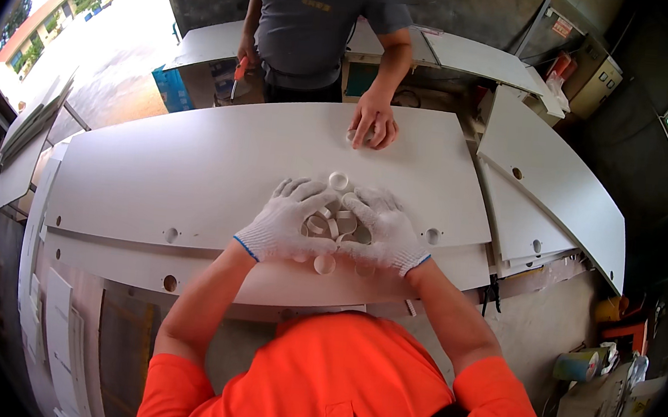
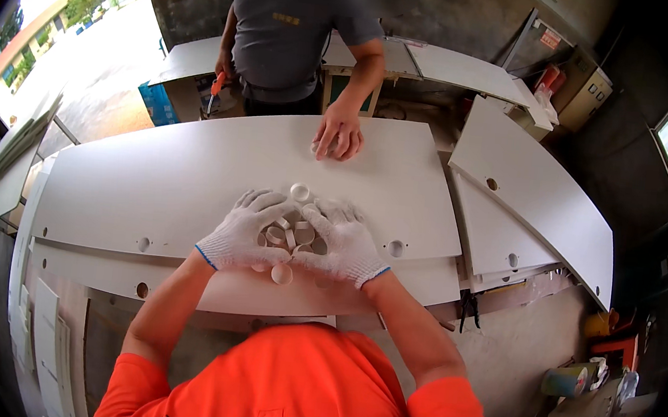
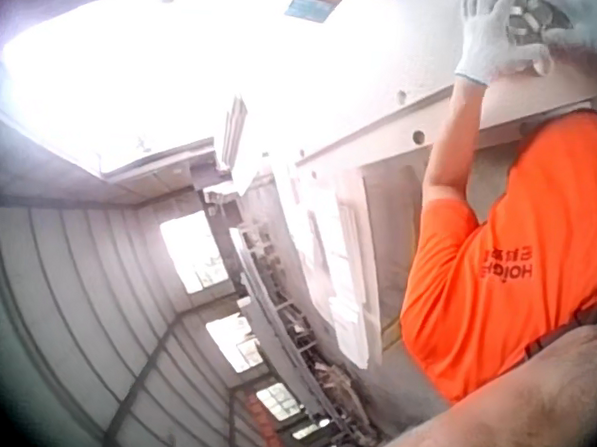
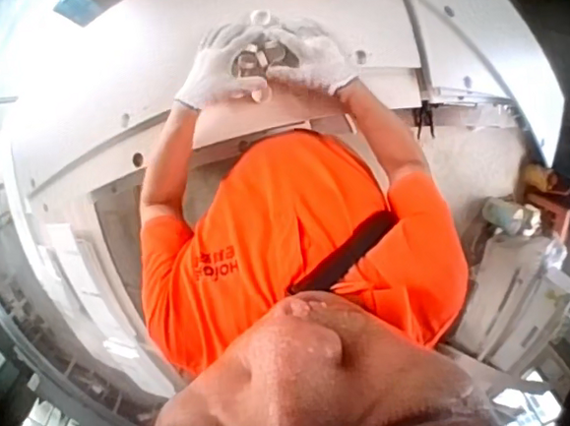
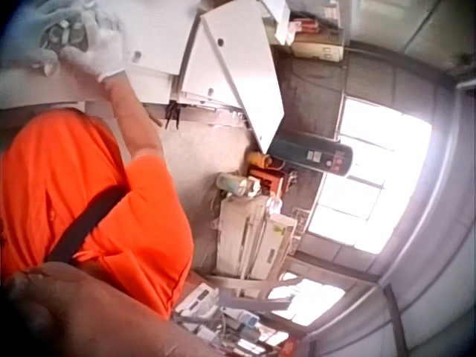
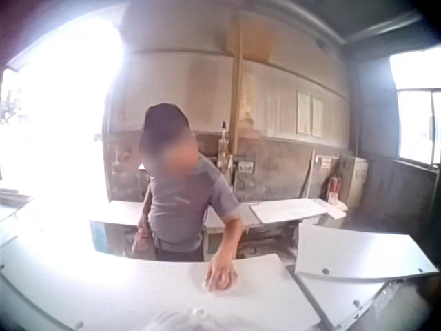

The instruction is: The person places white plastic caps into pre-drilled holes on a white cabinet panel, then uses a hammer to tap them flush. They apply adhesive from a caulking gun into the holes and continue inserting and seating the caps. Another person works on a separate panel in the background.

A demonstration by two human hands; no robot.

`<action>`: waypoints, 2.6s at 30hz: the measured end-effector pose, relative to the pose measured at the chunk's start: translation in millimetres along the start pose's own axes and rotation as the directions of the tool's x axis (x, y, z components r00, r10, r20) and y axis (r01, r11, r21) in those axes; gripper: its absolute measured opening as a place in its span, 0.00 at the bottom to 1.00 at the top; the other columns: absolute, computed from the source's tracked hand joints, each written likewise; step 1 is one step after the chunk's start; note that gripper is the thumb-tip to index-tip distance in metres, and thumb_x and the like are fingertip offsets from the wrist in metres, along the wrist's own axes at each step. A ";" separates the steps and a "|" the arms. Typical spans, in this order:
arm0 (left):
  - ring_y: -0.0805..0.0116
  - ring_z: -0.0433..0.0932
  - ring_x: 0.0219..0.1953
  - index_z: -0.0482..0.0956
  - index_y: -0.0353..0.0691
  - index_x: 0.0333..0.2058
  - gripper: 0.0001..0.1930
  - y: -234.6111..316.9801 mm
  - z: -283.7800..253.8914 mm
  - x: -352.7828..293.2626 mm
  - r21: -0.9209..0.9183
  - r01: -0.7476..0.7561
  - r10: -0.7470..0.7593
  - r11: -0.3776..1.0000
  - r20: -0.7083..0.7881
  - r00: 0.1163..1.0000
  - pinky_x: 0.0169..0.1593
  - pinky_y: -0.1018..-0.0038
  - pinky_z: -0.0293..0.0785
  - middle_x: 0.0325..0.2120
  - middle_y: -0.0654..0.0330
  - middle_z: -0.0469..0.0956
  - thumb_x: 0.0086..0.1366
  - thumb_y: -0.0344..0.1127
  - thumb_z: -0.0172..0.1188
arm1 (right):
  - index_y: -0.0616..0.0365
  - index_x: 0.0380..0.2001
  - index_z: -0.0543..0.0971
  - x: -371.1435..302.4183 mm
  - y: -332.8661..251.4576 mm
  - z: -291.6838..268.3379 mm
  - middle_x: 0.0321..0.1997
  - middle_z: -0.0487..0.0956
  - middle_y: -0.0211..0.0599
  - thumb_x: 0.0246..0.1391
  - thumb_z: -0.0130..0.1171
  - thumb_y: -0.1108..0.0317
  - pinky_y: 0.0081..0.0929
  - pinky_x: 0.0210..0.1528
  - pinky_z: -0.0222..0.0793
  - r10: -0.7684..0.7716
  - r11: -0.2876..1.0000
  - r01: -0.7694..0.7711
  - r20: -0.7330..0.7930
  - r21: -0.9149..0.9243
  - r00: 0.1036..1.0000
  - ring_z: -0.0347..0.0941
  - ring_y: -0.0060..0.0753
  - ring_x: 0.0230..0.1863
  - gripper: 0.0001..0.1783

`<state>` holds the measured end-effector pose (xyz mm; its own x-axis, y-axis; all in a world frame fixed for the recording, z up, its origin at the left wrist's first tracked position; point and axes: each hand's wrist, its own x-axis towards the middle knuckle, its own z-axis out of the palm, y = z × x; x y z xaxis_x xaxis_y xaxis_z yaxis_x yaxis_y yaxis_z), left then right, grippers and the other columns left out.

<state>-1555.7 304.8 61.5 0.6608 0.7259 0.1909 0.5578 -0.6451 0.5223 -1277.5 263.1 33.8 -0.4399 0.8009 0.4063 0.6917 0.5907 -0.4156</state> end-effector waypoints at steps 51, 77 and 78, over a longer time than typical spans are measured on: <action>0.41 0.75 0.66 0.84 0.38 0.55 0.19 -23.8 -7.7 -41.2 -0.250 0.053 -0.074 0.967 -0.075 0.994 0.72 0.53 0.71 0.59 0.46 0.81 0.68 0.37 0.63 | 0.54 0.44 0.87 -55.5 19.9 -13.7 0.57 0.85 0.49 0.64 0.67 0.62 0.53 0.67 0.73 0.281 0.951 -0.305 -0.271 -0.050 0.921 0.78 0.61 0.62 0.10; 0.52 0.85 0.34 0.83 0.40 0.42 0.16 127.5 98.5 -135.3 -0.134 -0.299 0.234 0.945 -0.364 0.901 0.40 0.60 0.82 0.36 0.57 0.85 0.54 0.21 0.71 | 0.54 0.48 0.82 -252.9 8.1 -51.8 0.48 0.83 0.43 0.56 0.66 0.81 0.48 0.58 0.78 0.183 0.856 -0.411 -0.560 -0.313 0.808 0.82 0.52 0.52 0.17; 0.53 0.86 0.35 0.84 0.40 0.42 0.15 135.2 104.6 -129.1 -0.135 -0.286 0.225 0.949 -0.350 0.910 0.41 0.60 0.82 0.37 0.57 0.86 0.54 0.22 0.72 | 0.53 0.48 0.83 -262.1 11.1 -49.8 0.48 0.84 0.42 0.55 0.66 0.79 0.48 0.57 0.78 0.207 0.879 -0.393 -0.526 -0.270 0.825 0.82 0.53 0.51 0.17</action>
<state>-1513.1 98.8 20.6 0.5507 0.5987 0.5816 0.2720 -0.7875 0.5531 -1126.0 54.9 -36.8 0.0818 0.7312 0.6773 0.9353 0.1783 -0.3055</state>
